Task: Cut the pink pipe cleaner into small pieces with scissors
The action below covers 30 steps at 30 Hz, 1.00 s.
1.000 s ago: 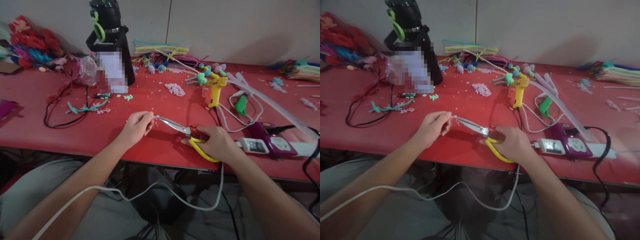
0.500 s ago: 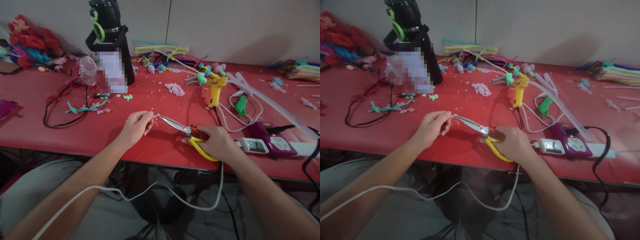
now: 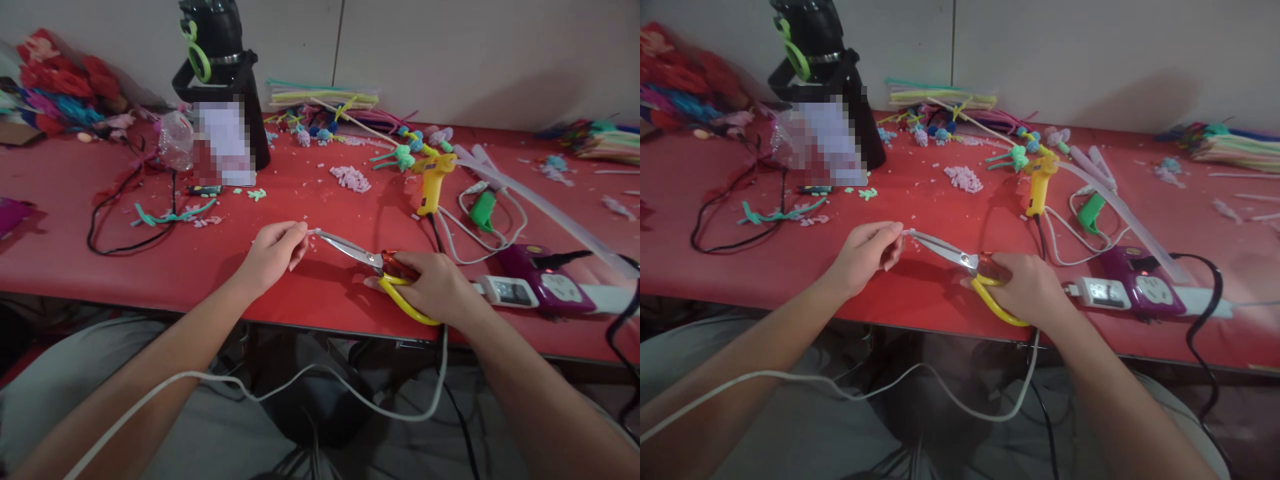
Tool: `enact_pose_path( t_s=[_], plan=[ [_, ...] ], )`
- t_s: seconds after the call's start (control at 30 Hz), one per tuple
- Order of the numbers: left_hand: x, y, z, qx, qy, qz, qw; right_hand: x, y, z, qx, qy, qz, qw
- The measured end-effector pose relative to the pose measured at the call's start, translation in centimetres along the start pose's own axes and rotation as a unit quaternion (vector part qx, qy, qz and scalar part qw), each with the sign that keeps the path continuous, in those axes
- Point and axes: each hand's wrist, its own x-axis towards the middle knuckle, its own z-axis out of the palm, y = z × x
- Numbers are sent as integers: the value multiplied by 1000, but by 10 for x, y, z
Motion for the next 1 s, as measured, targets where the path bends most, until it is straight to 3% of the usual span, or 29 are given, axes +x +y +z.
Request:
enact_pose_path(
  t_s=[1.0],
  plan=[
    [0, -1, -1, -9, -13, -2, 1000, 1, 3, 3, -8, 5, -5, 1000]
  ],
)
